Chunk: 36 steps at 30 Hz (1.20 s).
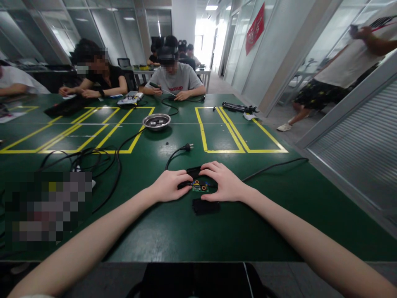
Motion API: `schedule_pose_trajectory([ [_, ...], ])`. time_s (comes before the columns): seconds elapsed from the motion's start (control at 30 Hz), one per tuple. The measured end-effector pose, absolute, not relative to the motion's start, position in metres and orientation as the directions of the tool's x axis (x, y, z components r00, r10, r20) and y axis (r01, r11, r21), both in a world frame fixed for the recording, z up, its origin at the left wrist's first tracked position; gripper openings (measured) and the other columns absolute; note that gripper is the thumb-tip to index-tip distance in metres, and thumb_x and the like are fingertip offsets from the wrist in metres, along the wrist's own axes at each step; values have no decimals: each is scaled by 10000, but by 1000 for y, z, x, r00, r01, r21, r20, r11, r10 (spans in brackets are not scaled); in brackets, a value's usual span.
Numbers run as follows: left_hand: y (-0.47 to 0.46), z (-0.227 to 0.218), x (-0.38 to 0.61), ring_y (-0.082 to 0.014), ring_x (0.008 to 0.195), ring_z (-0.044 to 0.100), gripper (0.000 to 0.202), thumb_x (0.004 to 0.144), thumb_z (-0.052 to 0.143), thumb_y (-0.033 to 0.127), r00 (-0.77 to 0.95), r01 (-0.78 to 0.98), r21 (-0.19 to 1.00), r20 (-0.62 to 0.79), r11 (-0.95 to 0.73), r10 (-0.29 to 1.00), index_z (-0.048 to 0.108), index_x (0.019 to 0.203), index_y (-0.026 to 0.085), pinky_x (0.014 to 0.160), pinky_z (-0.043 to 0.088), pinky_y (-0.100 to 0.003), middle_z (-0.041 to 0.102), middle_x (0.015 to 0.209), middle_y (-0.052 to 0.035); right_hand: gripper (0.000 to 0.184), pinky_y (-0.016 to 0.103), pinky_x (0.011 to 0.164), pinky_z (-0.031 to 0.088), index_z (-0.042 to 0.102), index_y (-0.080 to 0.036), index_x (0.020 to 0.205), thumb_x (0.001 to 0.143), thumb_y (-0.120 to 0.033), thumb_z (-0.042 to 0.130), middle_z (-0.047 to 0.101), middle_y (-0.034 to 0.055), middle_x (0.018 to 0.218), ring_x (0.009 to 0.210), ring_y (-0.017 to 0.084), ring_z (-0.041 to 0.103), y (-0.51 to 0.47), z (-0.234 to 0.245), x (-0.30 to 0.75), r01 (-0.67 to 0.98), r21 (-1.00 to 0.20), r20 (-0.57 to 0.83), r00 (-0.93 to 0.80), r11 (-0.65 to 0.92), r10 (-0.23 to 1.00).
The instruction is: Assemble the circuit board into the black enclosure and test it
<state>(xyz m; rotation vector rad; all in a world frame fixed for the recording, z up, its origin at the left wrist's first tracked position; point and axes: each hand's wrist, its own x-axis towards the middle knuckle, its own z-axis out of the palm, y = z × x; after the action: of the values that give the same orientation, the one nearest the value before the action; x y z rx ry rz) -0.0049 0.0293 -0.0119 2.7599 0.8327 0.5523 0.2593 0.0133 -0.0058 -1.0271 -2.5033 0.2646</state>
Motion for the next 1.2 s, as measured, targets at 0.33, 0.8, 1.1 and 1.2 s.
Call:
schedule_pose_trajectory([
  [0.33, 28, -11, 0, -185, 815, 711, 211, 982, 579, 300, 683, 632, 238, 280, -738, 675, 715, 1128, 234, 702, 535, -268, 714, 976, -36, 609, 603, 1139, 384, 628, -230, 1255, 760, -533, 814, 605, 162, 1408, 1409, 382, 479, 18, -19, 251, 666, -359, 304, -579, 654, 757],
  [0.8, 31, -11, 0, -182, 850, 716, 295, 1002, 616, 455, 629, 707, 251, 205, -662, 750, 753, 1147, 238, 722, 519, -262, 729, 999, -33, 522, 543, 1062, 497, 656, -221, 1121, 725, -486, 868, 656, 133, 1240, 1231, 339, 601, 22, -21, 252, 628, -363, 415, -552, 688, 723],
  [1.1, 30, -8, 2, -186, 805, 715, 324, 1039, 550, 467, 657, 716, 148, 187, -682, 730, 744, 1168, 241, 690, 512, -269, 696, 974, -40, 550, 549, 1079, 471, 673, -216, 1156, 756, -550, 846, 681, 127, 1211, 1134, 319, 653, 26, -19, 251, 620, -354, 418, -566, 701, 711],
  [1.2, 31, -6, 2, -181, 782, 706, 333, 1047, 528, 468, 678, 703, 123, 183, -700, 712, 743, 1162, 241, 670, 500, -262, 682, 952, -37, 533, 593, 1140, 401, 693, -224, 1112, 754, -590, 839, 706, 111, 1173, 1135, 316, 661, 29, -20, 252, 627, -330, 437, -561, 705, 703],
])
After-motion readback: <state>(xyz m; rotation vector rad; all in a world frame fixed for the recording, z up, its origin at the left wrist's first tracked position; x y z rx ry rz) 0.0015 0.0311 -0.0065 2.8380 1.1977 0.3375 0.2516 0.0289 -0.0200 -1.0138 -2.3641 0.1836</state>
